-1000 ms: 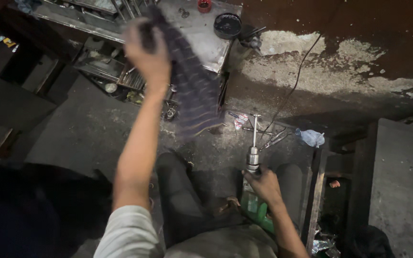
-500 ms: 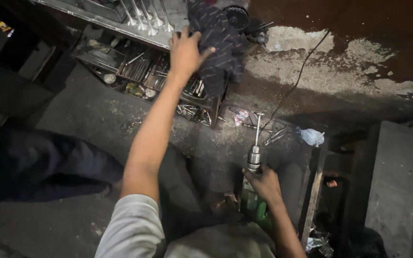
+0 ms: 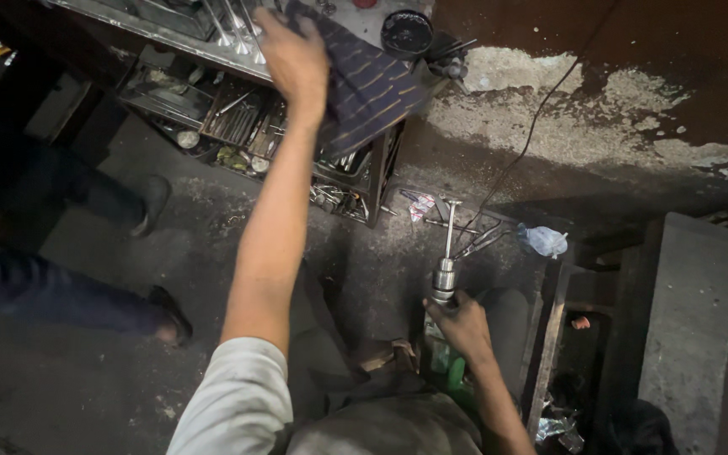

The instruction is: The person handles a green handheld drill while sitting on the floor, using a cloth to wipe a circular metal attachment and then using a screwdriver to adjust components on the drill head.

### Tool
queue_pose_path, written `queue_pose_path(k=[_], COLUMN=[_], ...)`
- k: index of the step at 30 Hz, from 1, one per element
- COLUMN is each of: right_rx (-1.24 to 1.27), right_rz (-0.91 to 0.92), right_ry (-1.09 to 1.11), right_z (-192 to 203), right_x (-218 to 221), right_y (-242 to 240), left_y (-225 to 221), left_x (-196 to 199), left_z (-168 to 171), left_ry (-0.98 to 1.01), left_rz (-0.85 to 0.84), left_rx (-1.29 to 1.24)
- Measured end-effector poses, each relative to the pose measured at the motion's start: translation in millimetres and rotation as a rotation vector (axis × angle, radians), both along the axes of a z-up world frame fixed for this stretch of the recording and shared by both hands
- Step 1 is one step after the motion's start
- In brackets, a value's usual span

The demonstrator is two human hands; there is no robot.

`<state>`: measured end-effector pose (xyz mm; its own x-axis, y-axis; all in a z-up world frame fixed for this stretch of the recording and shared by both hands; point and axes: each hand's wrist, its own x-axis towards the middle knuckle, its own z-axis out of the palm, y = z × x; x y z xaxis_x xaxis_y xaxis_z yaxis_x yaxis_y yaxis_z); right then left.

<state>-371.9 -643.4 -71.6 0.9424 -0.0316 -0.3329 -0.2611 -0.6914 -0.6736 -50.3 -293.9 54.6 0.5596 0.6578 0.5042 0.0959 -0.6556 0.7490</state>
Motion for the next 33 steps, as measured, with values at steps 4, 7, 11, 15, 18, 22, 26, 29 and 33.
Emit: queue_pose_path(k=[4,7,11,15,18,22,26,29,33], right_rx=[-0.011,-0.008,-0.02,-0.004,-0.112,-0.038,0.033,-0.048,0.006], right_rz=[-0.006,-0.005,0.013,0.039,0.014,-0.04,-0.09,-0.052,-0.086], right_ry=[0.014,0.041,0.023,-0.028,0.069,0.163,0.188,0.137,0.107], right_z=[-2,-5,-8,-11,-14,-18,-21,-30,-32], right_x=[-1,0,2,4,8,11,7,13,16], right_y=[0,-2,-5,-5,-5,-3,-6,-4,-7], left_y=[-33,-43,-29,6,64,195,318,384,418], left_x=[5,-5,-27,-70,-73,-11,58,87,98], left_z=[-41,-54,-23,-1,-10,-30,-56,-54,-56], left_ry=[0.296,0.346,0.328,0.098,-0.252,-0.367,0.012,0.113,0.332], left_rz=[-0.217,-0.197,-0.452,-0.412,-0.184,-0.1,0.317,0.437,0.29], left_rx=[0.392,0.718,0.558,0.377,0.389,0.072,0.385,0.513,0.419])
